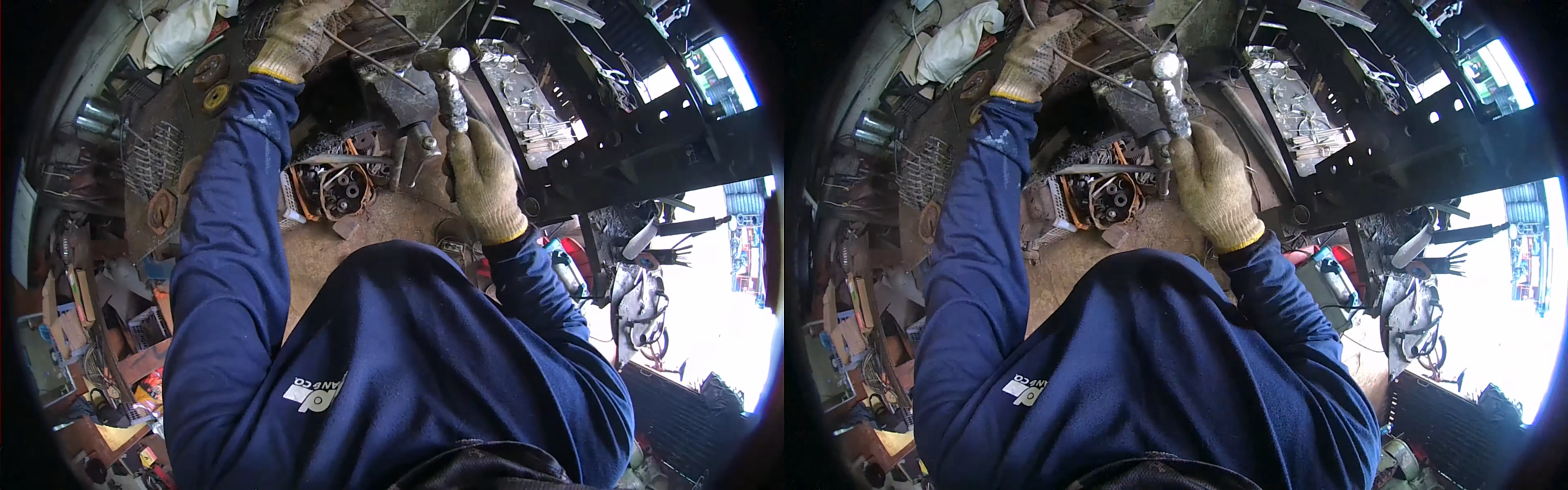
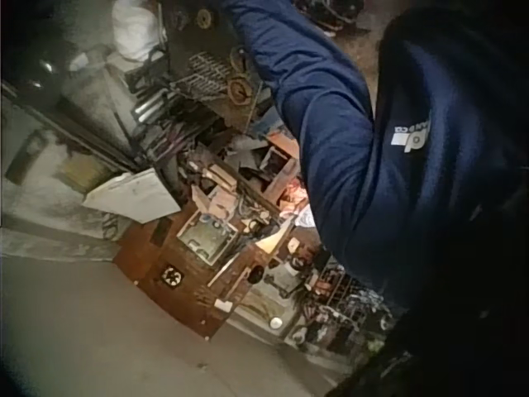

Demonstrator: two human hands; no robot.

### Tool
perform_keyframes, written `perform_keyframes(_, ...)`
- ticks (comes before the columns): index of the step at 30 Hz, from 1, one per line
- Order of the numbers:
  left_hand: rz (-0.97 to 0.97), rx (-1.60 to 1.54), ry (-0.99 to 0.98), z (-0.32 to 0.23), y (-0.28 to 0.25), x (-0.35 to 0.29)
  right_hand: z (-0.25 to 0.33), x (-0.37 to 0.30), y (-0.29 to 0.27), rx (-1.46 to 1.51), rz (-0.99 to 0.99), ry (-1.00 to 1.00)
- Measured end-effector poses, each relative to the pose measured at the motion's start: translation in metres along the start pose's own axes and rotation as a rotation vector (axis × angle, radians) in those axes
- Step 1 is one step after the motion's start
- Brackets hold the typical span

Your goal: The person holds a metal wire frame and uses a hammer to strike a joint on the workbench, then performs arc welding on the frame using a welding torch, and finally uses the hammer to tap the welds.

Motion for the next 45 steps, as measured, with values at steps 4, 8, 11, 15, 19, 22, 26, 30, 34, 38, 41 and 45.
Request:
perform_keyframes(4, -0.079, -0.074, 0.046, 0.007, -0.02, -0.002, 0.003, 0.006, 0.01, -0.132, 0.047, -0.014)
perform_keyframes(8, -0.043, -0.082, 0.053, 0.004, -0.019, -0.003, 0.01, 0.009, 0.008, -0.138, 0.019, -0.03)
perform_keyframes(11, -0.015, -0.1, 0.076, 0.003, -0.02, -0.004, 0.02, 0.008, 0.0, -0.095, -0.063, -0.025)
perform_keyframes(15, -0.096, -0.133, 0.091, 0.008, -0.028, -0.006, 0.023, 0.011, -0.007, -0.062, -0.089, -0.02)
perform_keyframes(19, -0.172, -0.141, 0.072, 0.013, -0.04, -0.004, 0.021, 0.013, -0.002, -0.06, -0.083, 0.009)
perform_keyframes(22, -0.183, -0.118, 0.053, 0.014, -0.043, -0.004, 0.012, 0.015, 0.006, -0.11, -0.043, 0.034)
perform_keyframes(26, -0.136, -0.121, 0.036, 0.01, -0.035, -0.008, 0.026, 0.019, 0.003, -0.143, -0.039, 0.0)
perform_keyframes(30, -0.185, -0.101, -0.014, 0.011, -0.045, -0.012, 0.05, 0.022, -0.005, -0.092, -0.128, -0.026)
perform_keyframes(34, -0.117, -0.104, -0.03, 0.01, -0.029, -0.008, 0.024, 0.026, 0.004, -0.439, 0.032, -0.032)
perform_keyframes(38, -0.137, -0.055, 0.029, 0.007, -0.044, -0.014, 0.043, 0.024, -0.005, -0.233, -0.087, 0.042)
perform_keyframes(41, -0.158, -0.078, 0.036, 0.014, -0.049, -0.01, 0.049, 0.024, -0.008, -0.22, -0.139, -0.072)
perform_keyframes(45, -0.154, -0.048, 0.03, 0.016, -0.048, -0.004, 0.013, 0.024, 0.005, -0.283, -0.006, 0.059)
Point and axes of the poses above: each hand's wrist, its own x-axis towards the middle knuckle, its own y-axis out of the palm, z = x × y, the point moved 7 cm from there along x, towards the middle knuckle, and after that the axes turned 7 degrees about -y, right-handed, at the moved point
